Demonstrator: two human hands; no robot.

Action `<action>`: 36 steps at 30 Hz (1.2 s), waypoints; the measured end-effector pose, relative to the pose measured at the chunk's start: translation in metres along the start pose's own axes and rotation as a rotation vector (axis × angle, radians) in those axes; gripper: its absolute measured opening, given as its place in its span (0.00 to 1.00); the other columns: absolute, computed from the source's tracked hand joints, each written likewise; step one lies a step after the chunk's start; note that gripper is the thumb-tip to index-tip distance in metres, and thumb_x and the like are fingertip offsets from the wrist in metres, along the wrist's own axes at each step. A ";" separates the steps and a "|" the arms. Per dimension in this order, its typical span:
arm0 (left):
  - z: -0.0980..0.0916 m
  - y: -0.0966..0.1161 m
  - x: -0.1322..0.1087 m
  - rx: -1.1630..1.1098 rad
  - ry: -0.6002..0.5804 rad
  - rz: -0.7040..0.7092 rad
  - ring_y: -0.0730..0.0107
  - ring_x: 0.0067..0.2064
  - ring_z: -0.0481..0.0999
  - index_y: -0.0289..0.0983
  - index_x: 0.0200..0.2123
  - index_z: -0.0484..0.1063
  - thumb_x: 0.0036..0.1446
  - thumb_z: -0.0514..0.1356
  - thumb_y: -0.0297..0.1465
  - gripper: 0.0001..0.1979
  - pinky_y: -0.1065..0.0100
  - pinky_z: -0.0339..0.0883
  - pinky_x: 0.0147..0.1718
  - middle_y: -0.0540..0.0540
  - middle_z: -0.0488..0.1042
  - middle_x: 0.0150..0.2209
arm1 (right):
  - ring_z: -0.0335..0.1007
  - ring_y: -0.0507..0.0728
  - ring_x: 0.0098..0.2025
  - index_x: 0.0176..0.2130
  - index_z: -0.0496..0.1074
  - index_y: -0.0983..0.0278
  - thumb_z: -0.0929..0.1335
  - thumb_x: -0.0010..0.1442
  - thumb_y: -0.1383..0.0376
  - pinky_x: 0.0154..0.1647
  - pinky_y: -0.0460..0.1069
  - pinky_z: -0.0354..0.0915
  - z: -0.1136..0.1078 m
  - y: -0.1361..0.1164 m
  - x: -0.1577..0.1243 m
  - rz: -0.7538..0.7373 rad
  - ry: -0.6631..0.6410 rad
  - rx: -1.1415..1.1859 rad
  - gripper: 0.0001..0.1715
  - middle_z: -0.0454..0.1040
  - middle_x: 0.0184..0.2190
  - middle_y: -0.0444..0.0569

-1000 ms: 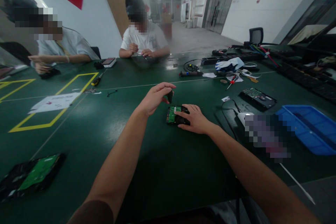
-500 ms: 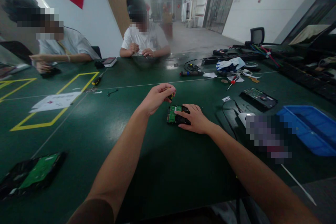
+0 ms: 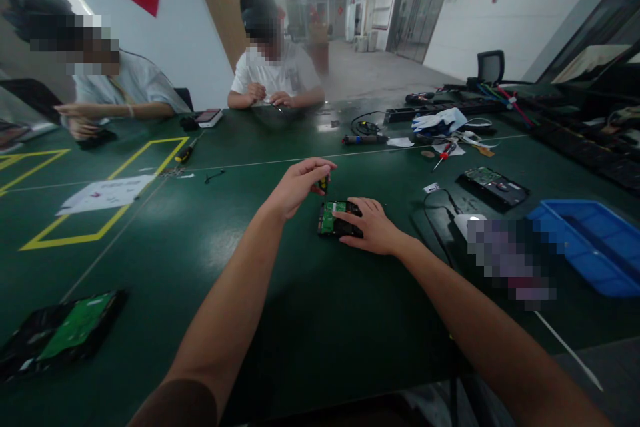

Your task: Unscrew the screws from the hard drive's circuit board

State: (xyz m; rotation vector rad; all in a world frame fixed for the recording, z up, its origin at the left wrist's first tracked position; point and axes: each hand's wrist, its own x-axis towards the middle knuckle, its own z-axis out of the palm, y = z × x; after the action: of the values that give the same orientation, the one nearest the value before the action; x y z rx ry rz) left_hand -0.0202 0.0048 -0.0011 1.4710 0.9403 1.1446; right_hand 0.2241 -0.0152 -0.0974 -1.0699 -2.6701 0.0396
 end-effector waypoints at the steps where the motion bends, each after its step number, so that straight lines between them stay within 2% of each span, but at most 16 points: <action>1: 0.000 0.001 0.000 -0.020 -0.006 -0.009 0.67 0.40 0.76 0.39 0.43 0.79 0.62 0.64 0.37 0.10 0.69 0.68 0.32 0.44 0.78 0.39 | 0.52 0.73 0.69 0.69 0.64 0.50 0.68 0.65 0.42 0.68 0.69 0.48 0.000 0.000 0.000 0.001 -0.001 0.002 0.38 0.58 0.68 0.59; 9: 0.001 0.001 0.001 -0.169 0.013 -0.090 0.61 0.43 0.80 0.37 0.40 0.72 0.60 0.63 0.35 0.08 0.67 0.69 0.31 0.40 0.81 0.40 | 0.52 0.73 0.69 0.69 0.64 0.50 0.68 0.65 0.43 0.68 0.70 0.47 0.000 0.000 0.000 0.004 -0.004 0.001 0.38 0.57 0.69 0.59; 13: -0.001 0.002 0.001 -0.113 0.001 -0.067 0.62 0.43 0.78 0.36 0.36 0.76 0.61 0.60 0.34 0.08 0.68 0.69 0.31 0.40 0.79 0.41 | 0.52 0.73 0.69 0.69 0.63 0.49 0.68 0.65 0.42 0.68 0.70 0.47 -0.001 0.000 0.000 0.006 -0.009 0.002 0.38 0.57 0.69 0.58; 19: -0.003 0.002 0.001 0.001 0.060 -0.009 0.63 0.46 0.72 0.36 0.36 0.80 0.60 0.59 0.33 0.10 0.70 0.67 0.30 0.41 0.76 0.47 | 0.52 0.73 0.69 0.70 0.63 0.49 0.68 0.65 0.42 0.68 0.70 0.48 -0.001 0.000 0.000 0.005 -0.011 0.001 0.39 0.58 0.68 0.59; 24: 0.000 0.000 0.003 -0.101 0.038 -0.058 0.65 0.40 0.75 0.37 0.39 0.77 0.60 0.59 0.32 0.08 0.70 0.66 0.28 0.42 0.77 0.39 | 0.52 0.72 0.69 0.70 0.63 0.49 0.68 0.66 0.42 0.68 0.70 0.48 0.001 0.001 0.000 -0.002 0.004 -0.003 0.39 0.58 0.68 0.58; 28: 0.002 0.000 0.003 -0.200 0.008 -0.069 0.63 0.41 0.78 0.37 0.40 0.74 0.62 0.58 0.31 0.07 0.68 0.70 0.31 0.42 0.78 0.38 | 0.52 0.72 0.69 0.69 0.63 0.49 0.67 0.66 0.42 0.68 0.70 0.48 0.002 0.001 0.000 -0.005 0.009 -0.013 0.38 0.58 0.68 0.58; 32: 0.003 0.000 0.002 -0.215 -0.007 -0.049 0.63 0.42 0.78 0.36 0.40 0.75 0.64 0.59 0.34 0.08 0.67 0.71 0.32 0.41 0.78 0.40 | 0.52 0.73 0.69 0.69 0.64 0.49 0.68 0.65 0.42 0.67 0.70 0.48 0.003 0.001 0.000 -0.005 0.006 -0.013 0.38 0.58 0.68 0.59; 36: 0.004 -0.002 0.002 -0.122 0.002 -0.018 0.66 0.40 0.77 0.37 0.38 0.76 0.63 0.63 0.41 0.12 0.70 0.68 0.31 0.42 0.78 0.39 | 0.52 0.73 0.69 0.69 0.64 0.49 0.68 0.65 0.42 0.68 0.70 0.47 0.002 0.001 0.000 0.000 0.005 -0.009 0.38 0.58 0.68 0.58</action>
State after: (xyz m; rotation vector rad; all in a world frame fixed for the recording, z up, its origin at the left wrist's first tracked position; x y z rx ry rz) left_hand -0.0160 0.0061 -0.0031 1.3605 0.8679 1.1694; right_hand 0.2239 -0.0145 -0.0997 -1.0720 -2.6683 0.0249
